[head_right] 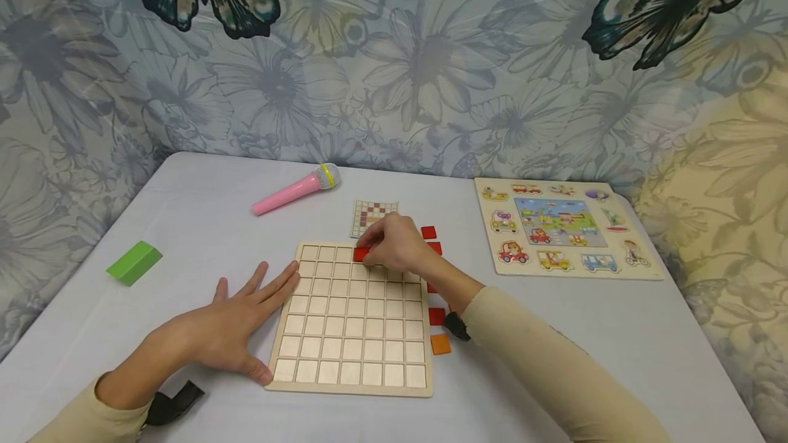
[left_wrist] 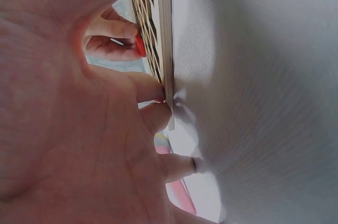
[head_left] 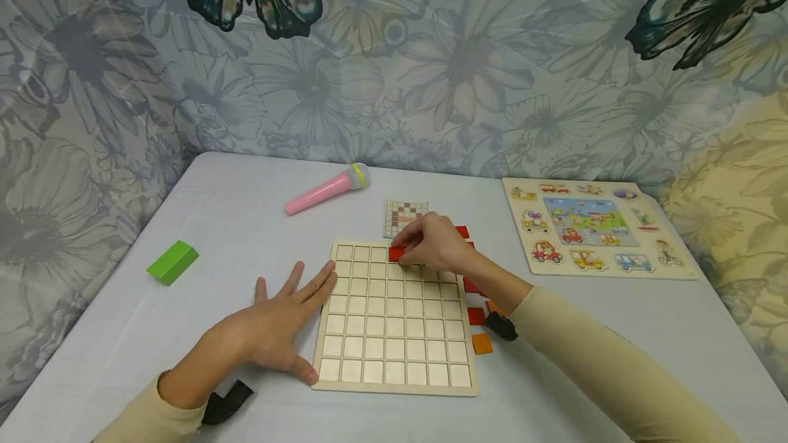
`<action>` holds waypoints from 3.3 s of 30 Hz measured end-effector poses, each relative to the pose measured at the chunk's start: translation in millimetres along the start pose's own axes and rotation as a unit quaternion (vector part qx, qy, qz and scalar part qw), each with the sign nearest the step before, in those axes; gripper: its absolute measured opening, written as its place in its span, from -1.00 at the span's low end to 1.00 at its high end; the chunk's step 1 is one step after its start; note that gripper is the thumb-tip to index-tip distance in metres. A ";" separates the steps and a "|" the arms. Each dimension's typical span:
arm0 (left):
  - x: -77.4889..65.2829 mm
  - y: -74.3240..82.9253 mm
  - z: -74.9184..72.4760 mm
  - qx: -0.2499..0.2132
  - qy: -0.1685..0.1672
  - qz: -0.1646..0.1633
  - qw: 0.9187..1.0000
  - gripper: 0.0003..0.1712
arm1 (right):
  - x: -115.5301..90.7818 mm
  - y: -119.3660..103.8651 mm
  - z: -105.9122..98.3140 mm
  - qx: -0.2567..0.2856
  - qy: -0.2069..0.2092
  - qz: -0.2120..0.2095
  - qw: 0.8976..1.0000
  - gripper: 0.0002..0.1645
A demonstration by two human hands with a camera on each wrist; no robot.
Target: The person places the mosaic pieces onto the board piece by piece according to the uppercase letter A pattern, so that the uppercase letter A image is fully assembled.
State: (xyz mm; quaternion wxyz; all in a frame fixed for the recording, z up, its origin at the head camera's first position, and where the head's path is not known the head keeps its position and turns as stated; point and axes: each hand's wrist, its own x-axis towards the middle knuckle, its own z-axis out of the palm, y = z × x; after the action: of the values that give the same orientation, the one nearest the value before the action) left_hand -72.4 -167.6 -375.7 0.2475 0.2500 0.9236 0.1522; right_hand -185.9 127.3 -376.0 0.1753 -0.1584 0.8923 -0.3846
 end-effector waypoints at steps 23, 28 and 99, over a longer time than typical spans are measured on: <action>0.8 -0.1 0.5 -0.001 -0.001 -0.005 1.000 0.71 | 1.6 -2.5 4.4 -0.036 0.010 -0.002 0.999 -0.78; 0.2 0.4 0.5 -0.004 -0.003 -0.007 1.000 0.70 | 2.5 -2.9 4.2 -0.037 0.010 -0.004 0.999 -0.78; -1.1 -1.3 1.2 0.000 0.010 0.004 1.000 0.70 | -14.1 70.9 -81.0 -0.054 0.047 0.052 0.996 -0.67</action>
State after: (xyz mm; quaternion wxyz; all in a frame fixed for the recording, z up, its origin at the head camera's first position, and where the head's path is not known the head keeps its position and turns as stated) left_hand -71.4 -169.1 -376.9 0.2372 0.2525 0.9250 0.1559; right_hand -219.1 230.6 -373.9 0.1441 -0.1025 0.9261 -0.3333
